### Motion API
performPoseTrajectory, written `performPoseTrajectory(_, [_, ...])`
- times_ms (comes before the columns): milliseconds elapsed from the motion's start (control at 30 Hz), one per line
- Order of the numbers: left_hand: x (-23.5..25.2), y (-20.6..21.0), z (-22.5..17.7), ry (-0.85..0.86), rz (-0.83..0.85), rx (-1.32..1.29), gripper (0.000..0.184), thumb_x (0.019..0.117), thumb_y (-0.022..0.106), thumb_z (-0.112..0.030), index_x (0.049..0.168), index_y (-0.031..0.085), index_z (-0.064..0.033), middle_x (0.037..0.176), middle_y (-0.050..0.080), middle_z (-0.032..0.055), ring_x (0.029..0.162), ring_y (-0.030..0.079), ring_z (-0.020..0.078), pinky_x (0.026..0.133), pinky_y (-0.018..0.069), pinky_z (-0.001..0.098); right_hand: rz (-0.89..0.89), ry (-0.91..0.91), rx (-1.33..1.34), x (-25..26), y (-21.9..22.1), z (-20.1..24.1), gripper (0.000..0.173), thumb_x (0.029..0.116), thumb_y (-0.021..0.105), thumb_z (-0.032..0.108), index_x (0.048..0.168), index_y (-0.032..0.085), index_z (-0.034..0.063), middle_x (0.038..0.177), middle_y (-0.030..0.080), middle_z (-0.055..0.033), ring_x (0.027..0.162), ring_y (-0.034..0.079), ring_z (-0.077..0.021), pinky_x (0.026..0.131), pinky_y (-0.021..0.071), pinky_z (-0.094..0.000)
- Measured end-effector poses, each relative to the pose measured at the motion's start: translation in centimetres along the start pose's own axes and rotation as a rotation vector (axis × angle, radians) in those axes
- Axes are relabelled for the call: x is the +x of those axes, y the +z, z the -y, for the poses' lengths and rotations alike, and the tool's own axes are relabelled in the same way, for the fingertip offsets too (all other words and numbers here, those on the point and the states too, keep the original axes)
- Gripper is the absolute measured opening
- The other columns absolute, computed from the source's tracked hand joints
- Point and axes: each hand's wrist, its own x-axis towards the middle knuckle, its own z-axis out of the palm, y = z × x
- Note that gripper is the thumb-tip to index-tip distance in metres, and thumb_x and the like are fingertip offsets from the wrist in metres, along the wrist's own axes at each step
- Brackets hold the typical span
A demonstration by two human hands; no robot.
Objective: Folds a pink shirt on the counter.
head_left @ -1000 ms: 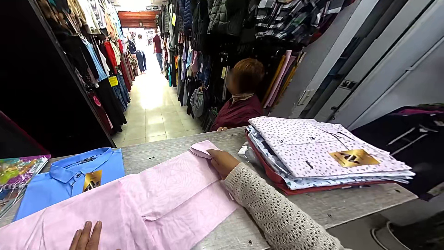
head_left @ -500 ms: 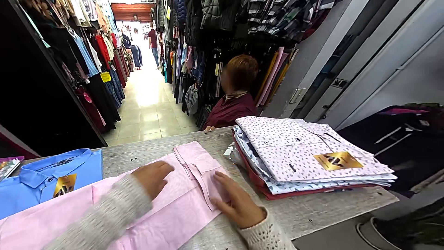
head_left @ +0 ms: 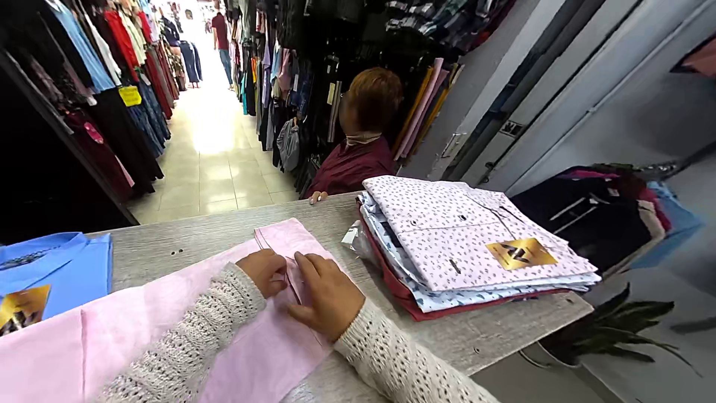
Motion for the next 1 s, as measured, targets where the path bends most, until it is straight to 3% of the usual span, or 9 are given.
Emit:
performPoseTrajectory(133, [0.0, -0.1, -0.4, 0.019, 0.040, 0.022, 0.036, 0.0992, 0.065, -0.016, 0.125, 0.062, 0.0092, 0.121, 0.064, 0.0293, 0.113, 0.062, 0.0424, 0.103, 0.0457, 0.0549, 0.068, 0.044, 0.064, 3.2, -0.8, -1.4, 0.042, 0.0950, 0.062, 0.012, 0.134, 0.061, -0.0050, 0.124, 0.063, -0.0259, 0.116, 0.062, -0.0388, 0.100, 0.0488, -0.0531])
performPoseTrajectory(333, [-0.3, 0.6, -0.1, 0.139, -0.040, 0.104, 0.041, 0.0966, 0.070, -0.025, 0.123, 0.065, 0.0062, 0.117, 0.065, 0.0276, 0.114, 0.063, 0.0448, 0.097, 0.0491, 0.0614, -0.226, -0.052, 0.136, 3.0, 0.8, -3.7, 0.019, 0.0889, 0.067, 0.009, 0.102, 0.074, -0.0026, 0.093, 0.071, -0.0185, 0.086, 0.069, -0.0298, 0.079, 0.0556, -0.0479])
performPoseTrajectory(433, [-0.2, 1.0, -0.5, 0.116, -0.098, 0.124, 0.038, 0.0976, 0.068, -0.024, 0.121, 0.064, 0.0054, 0.117, 0.065, 0.0263, 0.114, 0.064, 0.0436, 0.093, 0.0512, 0.0602, -0.237, -0.042, 0.208, 3.4, 0.4, -4.6, 0.016, 0.0944, 0.065, 0.012, 0.094, 0.076, 0.0002, 0.085, 0.072, -0.0126, 0.080, 0.068, -0.0224, 0.077, 0.0551, -0.0437])
performPoseTrajectory(567, [0.3, 2.1, -0.7, 0.106, -0.176, 0.095, 0.029, 0.1000, 0.063, -0.013, 0.123, 0.064, 0.0046, 0.124, 0.063, 0.0253, 0.119, 0.061, 0.0427, 0.097, 0.0495, 0.0590, -0.240, -0.042, 0.266, 3.0, 0.8, -5.0, 0.022, 0.0911, 0.071, 0.020, 0.101, 0.074, 0.0009, 0.091, 0.071, -0.0119, 0.080, 0.068, -0.0191, 0.076, 0.0566, -0.0391])
performPoseTrajectory(700, [-0.1, 3.2, -1.0, 0.161, -0.430, 0.074, 0.028, 0.0998, 0.055, 0.000, 0.124, 0.068, 0.0014, 0.129, 0.065, 0.0213, 0.121, 0.062, 0.0394, 0.097, 0.0523, 0.0547, -0.034, -0.008, 0.187, 2.6, 0.8, -3.6, 0.086, 0.0744, 0.083, 0.032, 0.146, 0.050, -0.0021, 0.136, 0.057, -0.0250, 0.123, 0.057, -0.0368, 0.104, 0.0467, -0.0515])
performPoseTrajectory(800, [0.2, 4.1, -0.5, 0.248, -0.621, 0.139, 0.032, 0.0888, 0.070, 0.002, 0.120, 0.070, 0.0001, 0.123, 0.066, 0.0223, 0.113, 0.065, 0.0418, 0.088, 0.0551, 0.0564, -0.112, -0.023, 0.214, 2.7, 0.6, -3.7, 0.071, 0.0797, 0.070, 0.008, 0.146, 0.048, -0.0061, 0.122, 0.066, -0.0245, 0.110, 0.065, -0.0363, 0.095, 0.0516, -0.0533])
performPoseTrajectory(867, [0.7, 4.5, 0.2, 0.337, -0.818, 0.253, 0.034, 0.0797, 0.074, 0.006, 0.113, 0.072, -0.0024, 0.114, 0.069, 0.0201, 0.103, 0.069, 0.0404, 0.077, 0.0591, 0.0542, -0.153, 0.014, 0.266, 2.7, 0.0, -4.3, 0.053, 0.0907, 0.057, 0.003, 0.142, 0.051, -0.0049, 0.112, 0.073, -0.0186, 0.098, 0.071, -0.0288, 0.087, 0.0556, -0.0490])
performPoseTrajectory(933, [0.3, 4.2, 0.2, 0.333, -0.799, 0.283, 0.031, 0.0836, 0.068, 0.009, 0.112, 0.073, -0.0027, 0.117, 0.069, 0.0194, 0.109, 0.068, 0.0398, 0.082, 0.0582, 0.0544, -0.187, 0.030, 0.291, 2.8, -0.1, -4.8, 0.041, 0.0975, 0.050, 0.002, 0.138, 0.056, -0.0053, 0.105, 0.075, -0.0171, 0.091, 0.073, -0.0263, 0.084, 0.0559, -0.0469])
performPoseTrajectory(1000, [-0.2, 3.6, -0.3, 0.303, -0.674, 0.247, 0.020, 0.0906, 0.063, 0.006, 0.105, 0.075, -0.0002, 0.118, 0.069, 0.0197, 0.111, 0.067, 0.0388, 0.087, 0.0564, 0.0543, -0.200, -0.002, 0.292, 2.9, 0.2, -5.2, 0.037, 0.0978, 0.056, 0.008, 0.132, 0.060, -0.0050, 0.101, 0.075, -0.0155, 0.086, 0.072, -0.0237, 0.082, 0.0570, -0.0442])
